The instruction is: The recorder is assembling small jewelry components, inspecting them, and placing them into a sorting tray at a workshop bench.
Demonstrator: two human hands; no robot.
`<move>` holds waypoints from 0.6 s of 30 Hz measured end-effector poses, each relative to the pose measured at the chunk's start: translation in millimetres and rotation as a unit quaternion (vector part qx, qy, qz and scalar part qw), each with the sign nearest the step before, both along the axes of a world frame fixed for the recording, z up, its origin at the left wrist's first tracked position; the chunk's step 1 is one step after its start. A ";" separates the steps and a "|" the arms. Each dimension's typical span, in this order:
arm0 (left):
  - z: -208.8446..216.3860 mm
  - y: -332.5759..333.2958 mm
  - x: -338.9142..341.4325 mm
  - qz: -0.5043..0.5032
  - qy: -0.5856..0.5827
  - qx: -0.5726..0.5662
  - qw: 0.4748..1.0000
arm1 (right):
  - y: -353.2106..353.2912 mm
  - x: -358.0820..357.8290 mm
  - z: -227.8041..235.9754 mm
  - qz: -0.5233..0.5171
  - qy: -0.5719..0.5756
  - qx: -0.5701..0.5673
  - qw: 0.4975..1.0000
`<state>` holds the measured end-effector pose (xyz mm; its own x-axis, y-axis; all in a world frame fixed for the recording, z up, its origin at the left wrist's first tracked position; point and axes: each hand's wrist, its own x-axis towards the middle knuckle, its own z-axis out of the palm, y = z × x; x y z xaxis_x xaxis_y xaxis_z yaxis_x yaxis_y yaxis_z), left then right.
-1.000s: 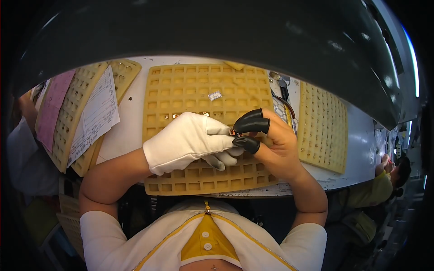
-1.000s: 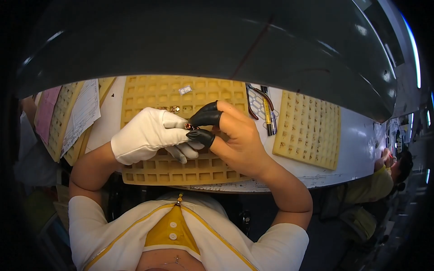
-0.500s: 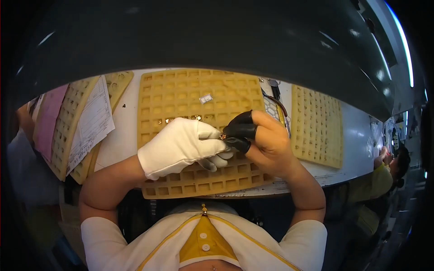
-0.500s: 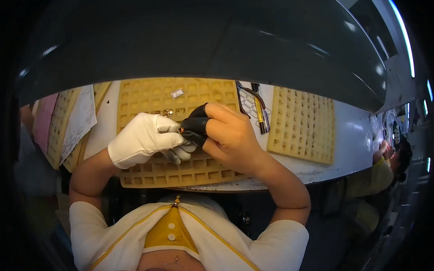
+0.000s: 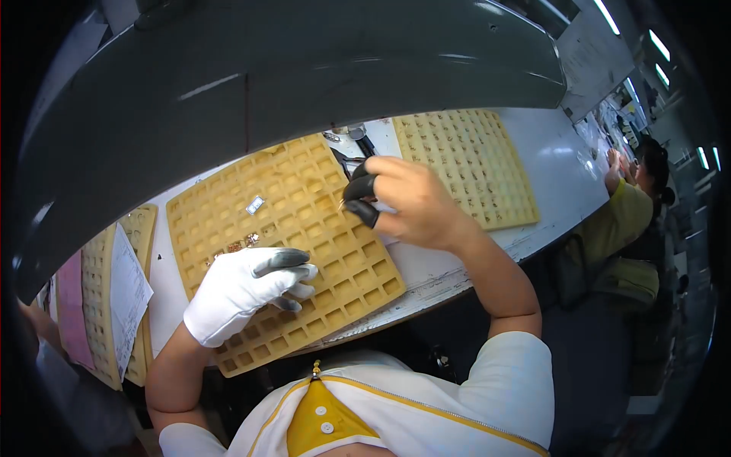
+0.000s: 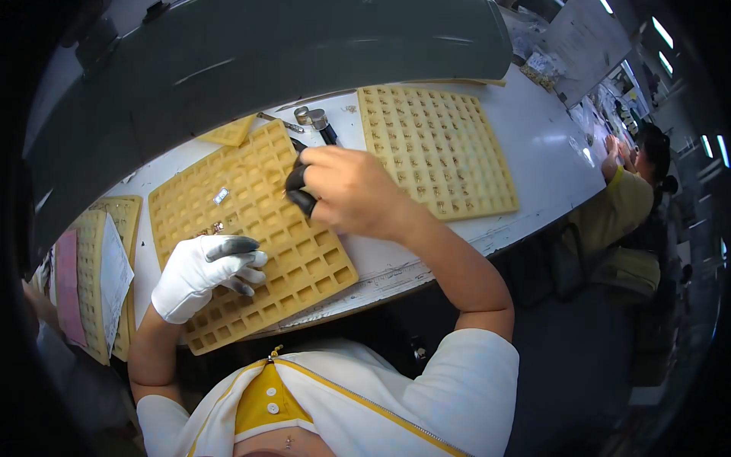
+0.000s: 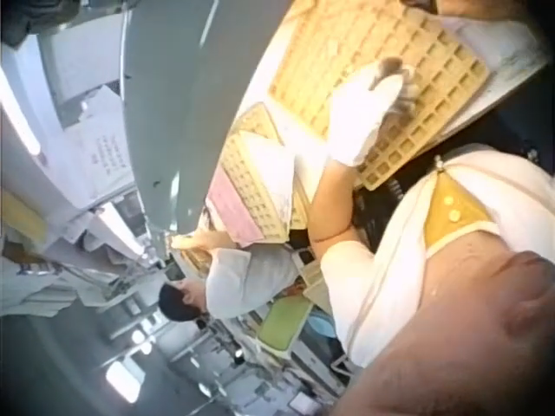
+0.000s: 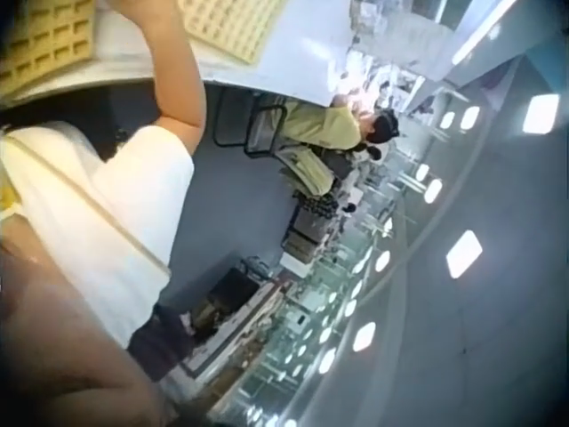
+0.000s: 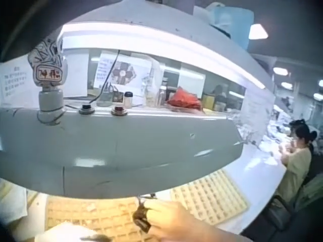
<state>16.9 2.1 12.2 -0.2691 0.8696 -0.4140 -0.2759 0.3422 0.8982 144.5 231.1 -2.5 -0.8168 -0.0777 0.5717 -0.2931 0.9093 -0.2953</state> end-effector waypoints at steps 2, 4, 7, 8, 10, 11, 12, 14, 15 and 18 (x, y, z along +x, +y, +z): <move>-2.4 -2.7 -2.2 0.022 -0.001 0.013 1.000 | 42.9 19.9 5.2 -0.157 -0.040 0.036 0.986; -5.3 -4.4 -3.8 0.027 0.023 0.022 0.999 | 88.9 42.4 11.9 -0.296 -0.066 0.042 0.952; -2.7 -0.7 -3.1 0.045 0.020 0.028 0.998 | 150.9 79.6 16.9 -0.459 -0.161 0.062 0.871; -3.1 -2.2 -4.3 0.050 0.020 0.036 0.998 | 165.8 86.8 13.3 -0.478 -0.179 0.071 0.857; -3.8 -1.0 -4.8 0.057 0.026 0.033 0.998 | 184.9 97.1 10.4 -0.514 -0.241 0.053 0.822; -3.8 -0.5 -5.1 0.064 0.031 0.030 0.997 | 190.0 97.7 8.8 -0.513 -0.239 0.051 0.823; -3.6 0.0 -5.5 0.065 0.033 0.026 0.997 | 194.2 97.9 6.6 -0.512 -0.261 0.050 0.817; -6.7 -0.5 -6.8 0.071 0.025 0.041 0.996 | 205.6 101.0 -0.2 -0.488 -0.283 0.054 0.824; -5.9 1.2 -6.4 0.071 0.028 0.036 0.996 | 211.4 102.9 -4.0 -0.489 -0.282 0.053 0.824; -8.2 1.8 -6.8 0.073 0.029 0.041 0.996 | 216.4 102.6 -9.0 -0.471 -0.277 0.057 0.836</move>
